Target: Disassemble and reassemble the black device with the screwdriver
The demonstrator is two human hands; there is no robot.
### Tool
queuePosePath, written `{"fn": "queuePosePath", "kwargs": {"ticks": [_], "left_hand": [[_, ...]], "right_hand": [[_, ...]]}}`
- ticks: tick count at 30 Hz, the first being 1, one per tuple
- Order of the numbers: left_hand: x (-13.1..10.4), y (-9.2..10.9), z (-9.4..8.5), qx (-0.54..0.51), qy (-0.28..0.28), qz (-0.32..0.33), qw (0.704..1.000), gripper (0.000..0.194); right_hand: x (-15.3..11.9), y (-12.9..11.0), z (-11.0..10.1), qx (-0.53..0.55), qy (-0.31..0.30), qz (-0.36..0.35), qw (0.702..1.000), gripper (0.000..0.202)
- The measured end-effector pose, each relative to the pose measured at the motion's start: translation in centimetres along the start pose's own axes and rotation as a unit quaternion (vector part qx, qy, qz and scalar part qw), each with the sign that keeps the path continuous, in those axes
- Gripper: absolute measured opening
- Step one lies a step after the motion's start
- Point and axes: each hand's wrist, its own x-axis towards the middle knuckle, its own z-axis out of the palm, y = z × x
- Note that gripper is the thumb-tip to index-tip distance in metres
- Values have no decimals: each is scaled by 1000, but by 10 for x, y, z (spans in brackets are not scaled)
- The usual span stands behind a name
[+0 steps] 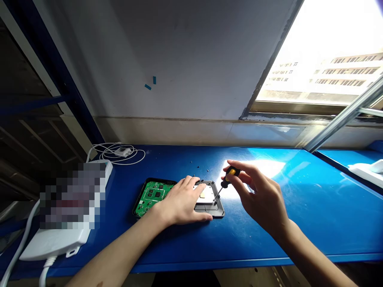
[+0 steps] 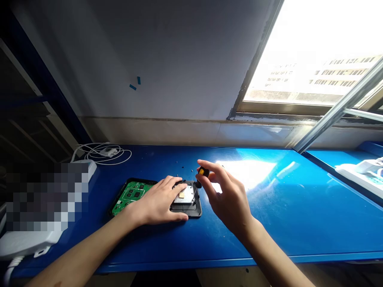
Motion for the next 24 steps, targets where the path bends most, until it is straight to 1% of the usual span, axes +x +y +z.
{"fn": "queuePosePath", "kwargs": {"ticks": [5, 11, 20, 22, 24], "left_hand": [[0, -1, 0, 0, 0, -2, 1000, 83], [-1, -3, 3, -6, 2, 0, 1000, 82], [0, -4, 4, -13, 6, 2, 1000, 80], [0, -3, 3, -13, 5, 1, 1000, 81], [0, -2, 2, -13, 5, 1, 1000, 80]], "right_hand": [[3, -2, -2, -45, 18, -18, 999, 28], [4, -11, -3, -26, 3, -25, 999, 26], [9, -20, 2, -35, 27, -48, 998, 23], [9, -20, 3, -23, 16, -62, 998, 25], [13, -16, 4, -8, -9, -78, 997, 30]]}}
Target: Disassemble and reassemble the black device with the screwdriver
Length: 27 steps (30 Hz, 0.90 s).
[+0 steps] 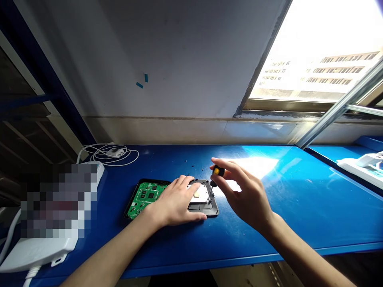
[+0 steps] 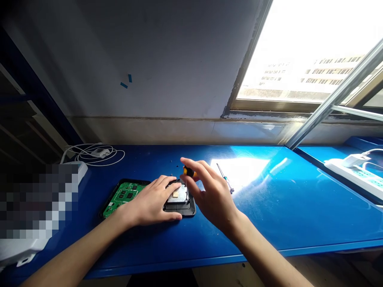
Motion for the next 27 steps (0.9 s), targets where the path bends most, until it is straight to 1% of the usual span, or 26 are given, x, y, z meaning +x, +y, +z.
{"fn": "queuePosePath", "kwargs": {"ticks": [2, 3, 4, 6, 7, 9, 12, 14, 17, 21, 27], "left_hand": [[0, 1, -1, -1, 2, -1, 1000, 79], [0, 1, -1, -1, 2, -3, 1000, 79], [0, 2, -1, -1, 2, -5, 1000, 79], [0, 2, -2, 0, 0, -9, 1000, 79], [0, 3, -2, 1, -1, -10, 1000, 79], [0, 3, -3, 2, -3, -13, 1000, 78], [0, 4, -3, 7, -5, -10, 1000, 77], [1, 6, -3, 14, -7, -8, 1000, 78], [2, 9, -2, 26, -13, -13, 1000, 83], [2, 12, -2, 34, -23, -17, 999, 91], [1, 11, -1, 29, -24, -14, 999, 96]], "right_hand": [[5, 9, 2, 11, -18, -6, 1000, 34], [9, 16, 4, 13, -15, 2, 1000, 34], [13, 23, 7, 14, 9, 18, 1000, 34], [20, 40, 16, 33, 87, 73, 993, 35], [22, 49, 21, 60, 134, 104, 984, 35], [24, 65, 34, 126, 199, 151, 960, 36], [20, 83, 53, 210, 233, 216, 925, 38], [15, 90, 62, 242, 239, 246, 908, 40], [8, 96, 68, 265, 229, 270, 897, 42], [7, 97, 70, 260, 210, 283, 899, 44], [5, 99, 75, 248, 188, 276, 909, 44]]}}
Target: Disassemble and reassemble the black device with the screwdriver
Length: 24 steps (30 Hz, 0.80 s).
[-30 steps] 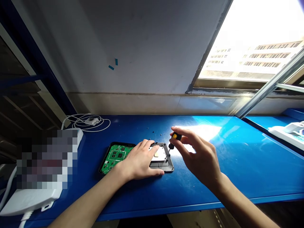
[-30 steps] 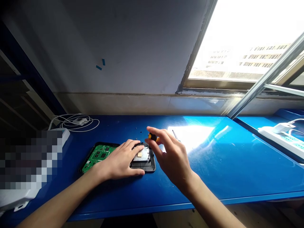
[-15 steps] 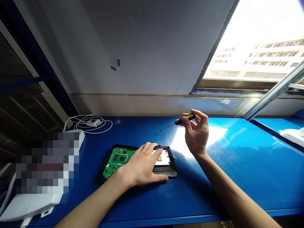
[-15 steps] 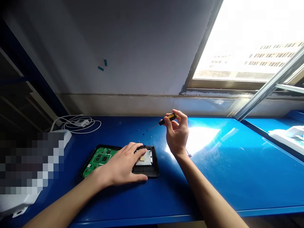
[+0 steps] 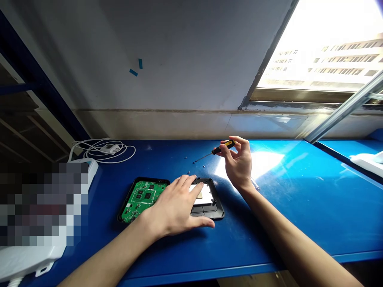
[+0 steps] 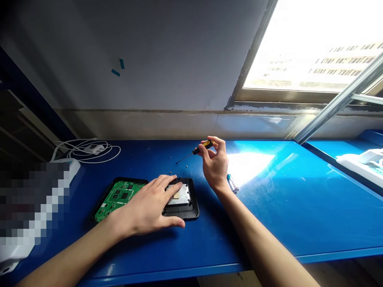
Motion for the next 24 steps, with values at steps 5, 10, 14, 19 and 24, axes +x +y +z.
{"fn": "queuePosePath", "kwargs": {"ticks": [5, 10, 14, 19, 24], "left_hand": [[-2, -1, 1, 2, 3, 1, 1000, 95], [-5, -6, -12, 28, 35, 16, 999, 87], [-10, -18, -20, 43, 92, 6, 995, 57], [-21, -34, -15, 17, 155, 14, 988, 45], [-26, -42, -15, 6, 195, 52, 979, 33]], "right_hand": [[-1, 1, 1, 8, -3, 2, 1000, 46], [-1, -7, -2, 36, 14, 24, 999, 47], [-2, -12, -4, 59, 8, 60, 996, 49], [-7, -15, -4, 69, -56, 129, 988, 54], [-15, -17, 0, 91, -107, 166, 976, 57]]}}
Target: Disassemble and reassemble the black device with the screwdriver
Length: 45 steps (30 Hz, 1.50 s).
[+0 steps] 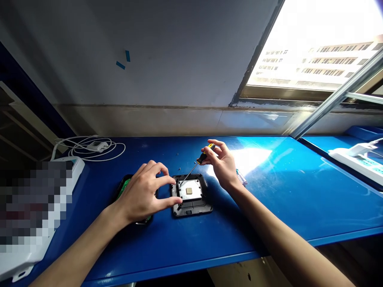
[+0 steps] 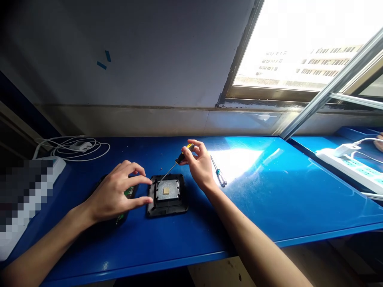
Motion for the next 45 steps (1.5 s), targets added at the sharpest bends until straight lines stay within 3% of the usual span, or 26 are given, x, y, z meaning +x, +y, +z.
{"fn": "queuePosePath", "kwargs": {"ticks": [6, 14, 33, 45], "left_hand": [[-1, -3, 1, -20, -10, 44, 999, 23], [0, 0, 1, -16, -32, 59, 998, 27], [0, 3, 2, -8, -72, 22, 997, 33], [0, 1, 4, -27, -90, 0, 996, 26]], "right_hand": [[-5, -3, 2, -6, -11, 7, 1000, 55], [-7, -2, 2, -30, -17, -3, 999, 51], [-9, -7, 2, -57, -22, -29, 998, 51], [-13, -15, 4, -52, -18, -48, 997, 48]]}}
